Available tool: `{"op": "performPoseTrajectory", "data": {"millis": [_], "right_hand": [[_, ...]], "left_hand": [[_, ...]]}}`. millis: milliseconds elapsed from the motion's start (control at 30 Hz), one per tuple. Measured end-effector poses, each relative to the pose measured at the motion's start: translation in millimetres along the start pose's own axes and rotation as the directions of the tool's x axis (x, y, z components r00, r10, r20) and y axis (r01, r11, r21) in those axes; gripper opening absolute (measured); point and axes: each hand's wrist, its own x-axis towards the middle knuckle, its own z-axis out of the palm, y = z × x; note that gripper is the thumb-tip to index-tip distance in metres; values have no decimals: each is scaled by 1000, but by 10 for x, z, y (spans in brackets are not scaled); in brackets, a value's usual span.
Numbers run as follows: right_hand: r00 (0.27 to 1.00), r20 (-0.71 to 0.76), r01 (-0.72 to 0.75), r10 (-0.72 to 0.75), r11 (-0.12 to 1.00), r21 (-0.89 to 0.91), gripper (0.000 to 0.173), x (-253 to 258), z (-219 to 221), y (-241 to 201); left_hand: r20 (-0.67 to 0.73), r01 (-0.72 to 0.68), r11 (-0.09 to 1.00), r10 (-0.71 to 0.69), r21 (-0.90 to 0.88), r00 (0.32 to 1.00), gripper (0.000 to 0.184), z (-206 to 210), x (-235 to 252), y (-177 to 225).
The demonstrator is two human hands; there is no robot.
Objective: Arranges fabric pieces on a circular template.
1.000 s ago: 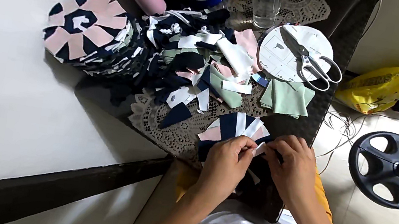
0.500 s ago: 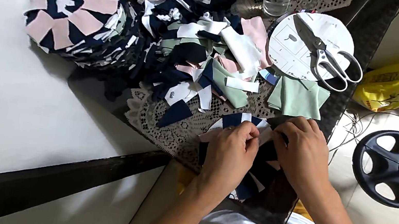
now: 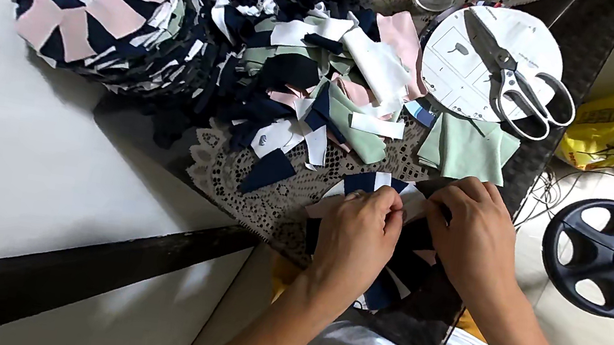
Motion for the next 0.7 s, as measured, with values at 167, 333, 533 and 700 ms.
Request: {"op": "performPoseTrajectory", "data": {"millis": [167, 333, 533, 700], "right_hand": [[1000, 5, 2, -2, 1000, -6, 9, 8, -8, 0], [1000, 15, -6, 6, 1000, -13, 7, 20, -10, -1], [999, -14, -41, 44, 986, 163, 10, 25, -158, 105], [994, -75, 86, -77, 987, 133, 15, -65, -86, 121]], "left_hand": [[-8, -3, 1000, 3, 18, 1000, 8, 24, -8, 4], [2, 4, 1000, -4, 29, 1000, 7, 32, 3, 5], [-1, -2, 1000, 2, 27, 1000, 6, 32, 3, -1], [0, 3, 1000, -3, 24, 1000, 5, 37, 2, 2]]}}
